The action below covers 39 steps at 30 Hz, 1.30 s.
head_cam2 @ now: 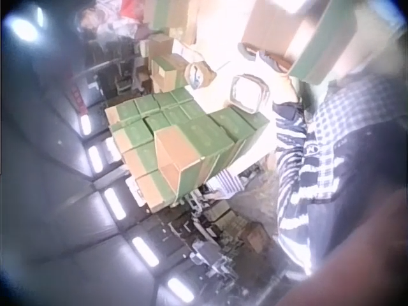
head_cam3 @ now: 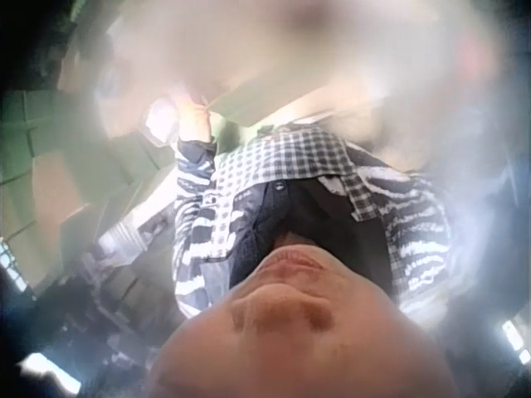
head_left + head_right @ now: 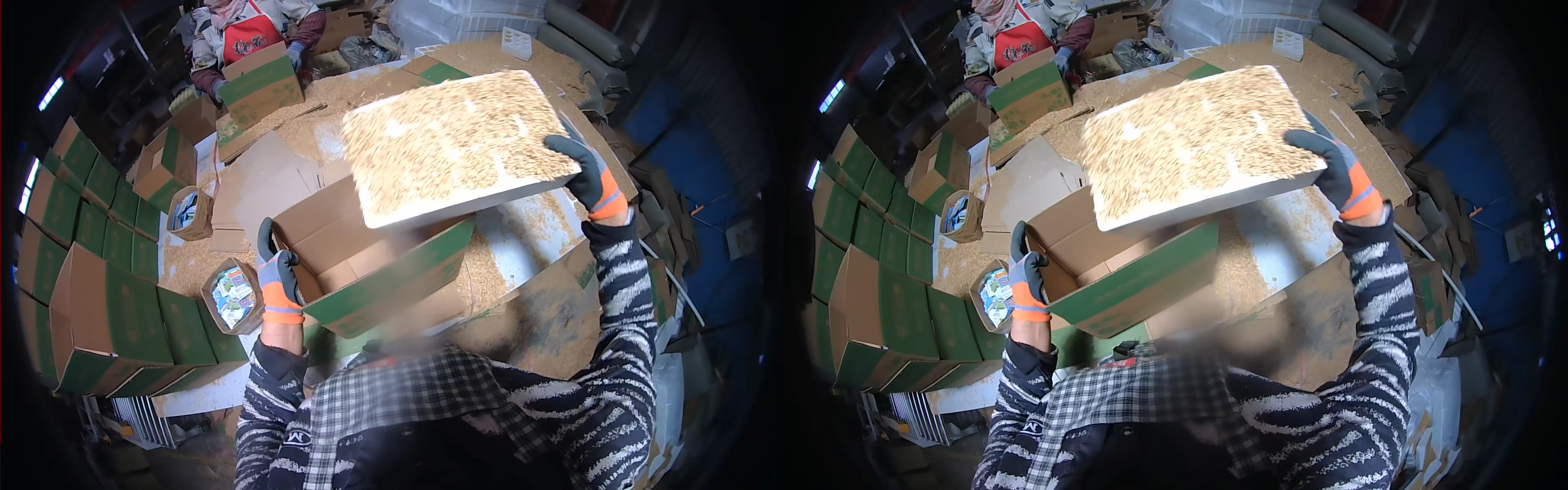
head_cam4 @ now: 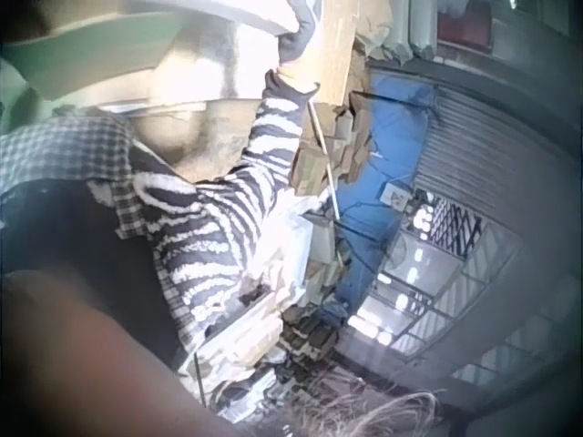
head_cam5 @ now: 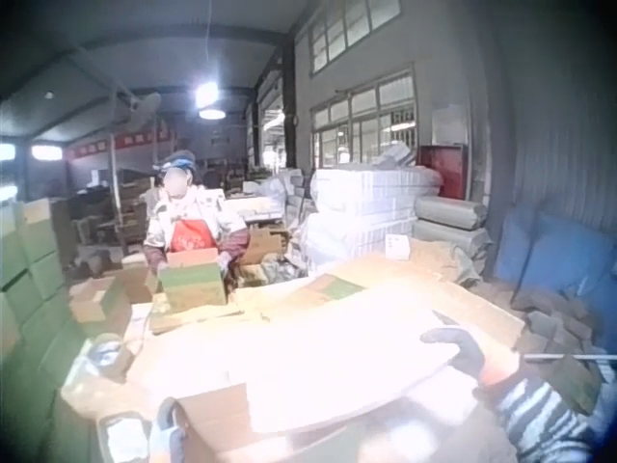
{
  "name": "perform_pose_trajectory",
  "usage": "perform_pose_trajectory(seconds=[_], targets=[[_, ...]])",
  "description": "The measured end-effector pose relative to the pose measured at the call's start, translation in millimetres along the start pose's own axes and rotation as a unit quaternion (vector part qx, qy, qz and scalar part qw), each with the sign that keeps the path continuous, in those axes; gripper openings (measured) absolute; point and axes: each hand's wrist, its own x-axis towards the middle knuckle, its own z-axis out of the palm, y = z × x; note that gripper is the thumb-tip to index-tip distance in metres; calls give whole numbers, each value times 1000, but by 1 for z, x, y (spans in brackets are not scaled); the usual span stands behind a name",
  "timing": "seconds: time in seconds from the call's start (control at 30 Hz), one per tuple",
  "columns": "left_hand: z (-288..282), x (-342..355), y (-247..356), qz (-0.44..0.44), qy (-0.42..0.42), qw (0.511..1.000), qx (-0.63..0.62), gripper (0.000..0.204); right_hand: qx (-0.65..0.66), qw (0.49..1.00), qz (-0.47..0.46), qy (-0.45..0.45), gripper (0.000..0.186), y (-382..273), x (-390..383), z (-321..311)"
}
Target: The person packs materials by placing a cardboard sheet into a box, adding a tray filled with small items, and then stacking the completed box on top of others.
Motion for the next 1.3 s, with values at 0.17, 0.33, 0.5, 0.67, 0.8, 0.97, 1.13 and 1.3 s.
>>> perform_pose_trajectory(seconds=[0.17, 0.33, 0.5, 0.67, 0.8, 0.97, 1.13, 1.3], targets=[[11, -13, 14, -30, 8, 984, -175, 75, 348, 889, 284, -93, 58, -68, 73, 76], [-40, 1, -11, 14, -20, 995, -93, 79, 145, 946, 230, -177, 77, -27, 88, 164], [-51, 9, -17, 77, -16, 996, -37, 82, -218, 837, 169, -472, 53, -10, 104, 211], [-67, 20, -17, 38, -13, 999, -9, 82, -370, 853, -59, -364, 22, -10, 98, 277], [-84, 11, -19, 19, -12, 999, 26, 81, 115, 978, 93, -146, 21, -27, 103, 172], [-44, -6, 17, 6, -16, 999, 50, 81, 113, 797, 379, 457, 31, 297, -52, 140], [-29, -7, 30, -38, -11, 996, 76, 82, 59, 648, 690, 317, 51, 432, -132, 171], [-32, 1, 32, -52, -33, 992, 108, 81, -79, 446, 636, 625, 52, 463, -75, 199]])
